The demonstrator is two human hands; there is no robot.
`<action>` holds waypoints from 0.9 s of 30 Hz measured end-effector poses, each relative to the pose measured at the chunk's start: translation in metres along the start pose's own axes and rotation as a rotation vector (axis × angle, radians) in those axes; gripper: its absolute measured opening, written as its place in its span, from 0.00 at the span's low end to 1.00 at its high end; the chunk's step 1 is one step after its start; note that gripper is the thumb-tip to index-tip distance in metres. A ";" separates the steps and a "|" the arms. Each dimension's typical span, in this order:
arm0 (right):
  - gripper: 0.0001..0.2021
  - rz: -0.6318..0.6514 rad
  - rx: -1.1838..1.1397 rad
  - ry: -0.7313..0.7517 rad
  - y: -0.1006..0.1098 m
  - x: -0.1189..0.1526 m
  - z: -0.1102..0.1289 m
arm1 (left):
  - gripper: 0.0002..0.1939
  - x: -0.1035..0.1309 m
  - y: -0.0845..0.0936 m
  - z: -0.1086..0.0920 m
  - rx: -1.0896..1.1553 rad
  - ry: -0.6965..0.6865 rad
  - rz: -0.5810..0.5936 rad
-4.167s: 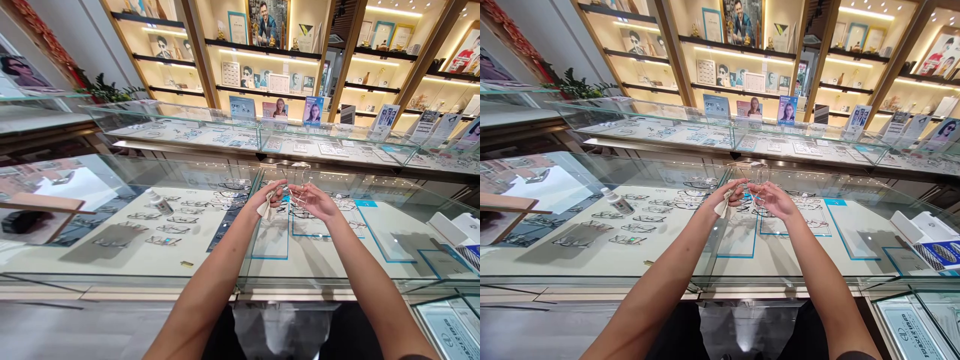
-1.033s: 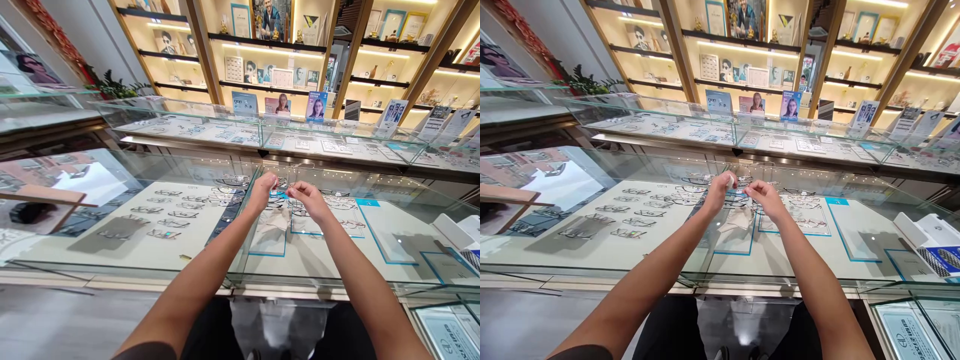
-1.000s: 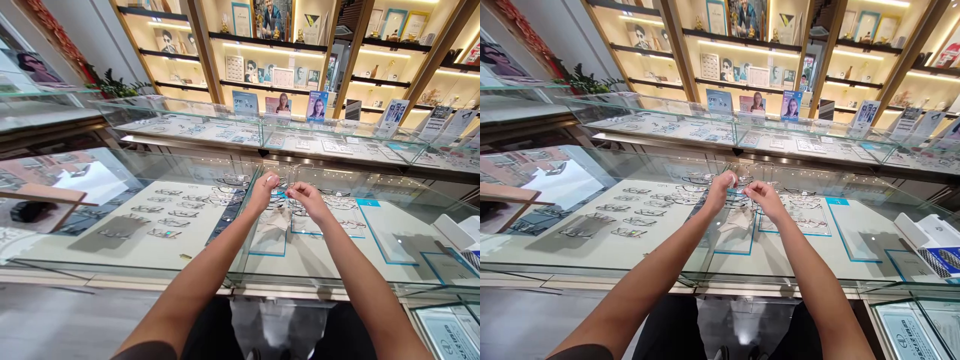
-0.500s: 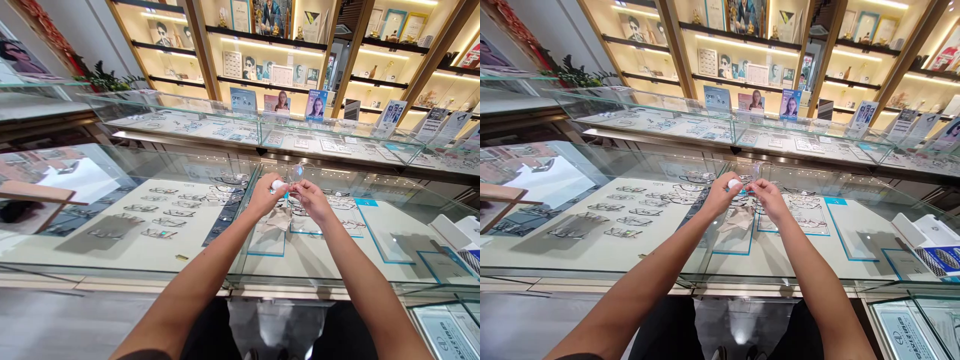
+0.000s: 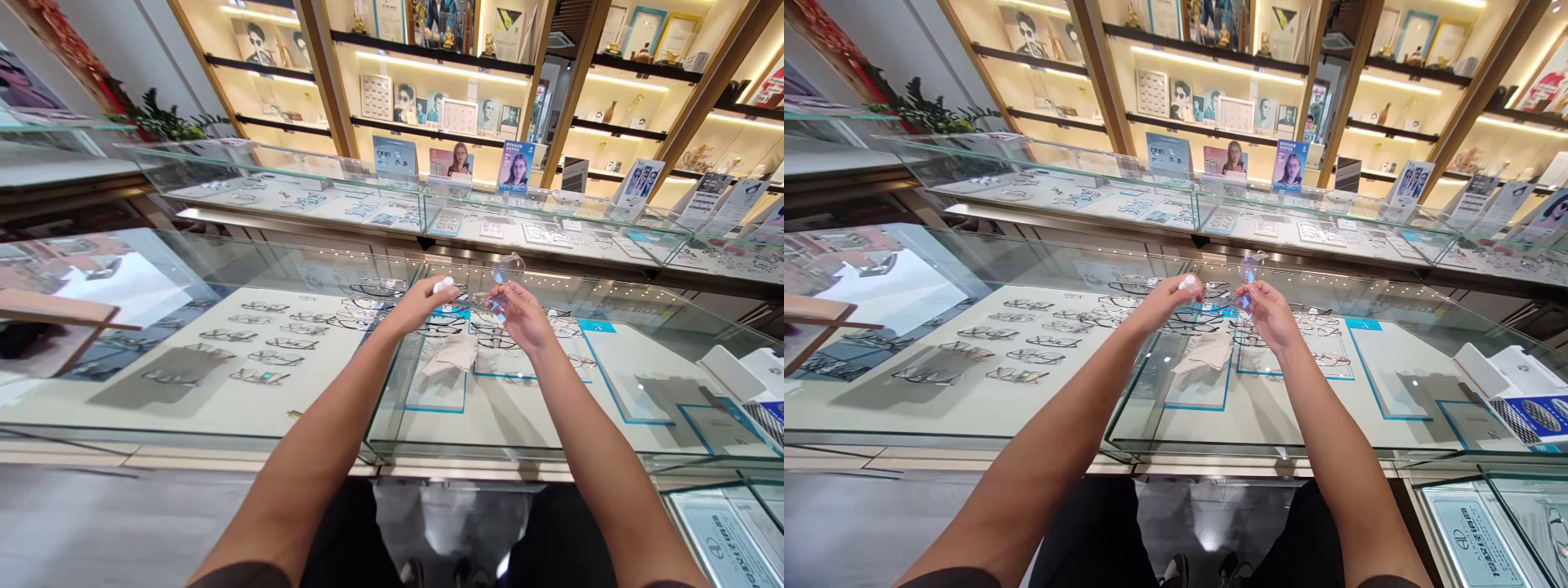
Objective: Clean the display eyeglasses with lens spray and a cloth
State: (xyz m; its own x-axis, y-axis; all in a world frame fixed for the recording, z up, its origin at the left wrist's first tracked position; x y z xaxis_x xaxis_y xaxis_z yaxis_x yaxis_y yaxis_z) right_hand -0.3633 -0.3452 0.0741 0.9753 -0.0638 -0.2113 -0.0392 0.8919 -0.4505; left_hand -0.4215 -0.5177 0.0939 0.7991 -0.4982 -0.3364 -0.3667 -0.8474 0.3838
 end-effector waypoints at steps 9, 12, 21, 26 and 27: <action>0.15 0.021 0.022 0.010 0.004 -0.002 0.006 | 0.26 0.002 0.034 0.024 -0.133 0.134 0.217; 0.14 0.021 0.010 0.001 0.004 -0.002 0.005 | 0.30 0.000 0.049 0.039 -0.231 0.192 0.148; 0.13 0.009 0.024 -0.006 0.006 -0.003 0.003 | 0.18 -0.003 0.075 0.071 -0.647 0.366 -0.120; 0.15 0.015 -0.016 -0.006 0.006 -0.003 0.003 | 0.17 -0.002 0.072 0.076 -0.758 0.422 -0.080; 0.15 0.021 -0.023 -0.008 0.005 -0.003 0.003 | 0.17 -0.002 0.071 0.077 -0.762 0.423 -0.069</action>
State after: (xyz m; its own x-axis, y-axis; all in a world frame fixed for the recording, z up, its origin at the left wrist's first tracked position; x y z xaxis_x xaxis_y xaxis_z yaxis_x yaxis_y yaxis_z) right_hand -0.3658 -0.3391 0.0753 0.9760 -0.0415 -0.2139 -0.0645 0.8827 -0.4656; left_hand -0.4858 -0.5911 0.0561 0.9729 -0.2127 -0.0908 -0.0137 -0.4448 0.8955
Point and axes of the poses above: each hand's wrist, its own x-axis away from the middle knuckle, its own y-axis out of the back of the hand, z = x × y, the point moved 9 cm from there along -x, towards the middle knuckle, and after that the axes turned 1 degree about -z, right-handed, at the moved point
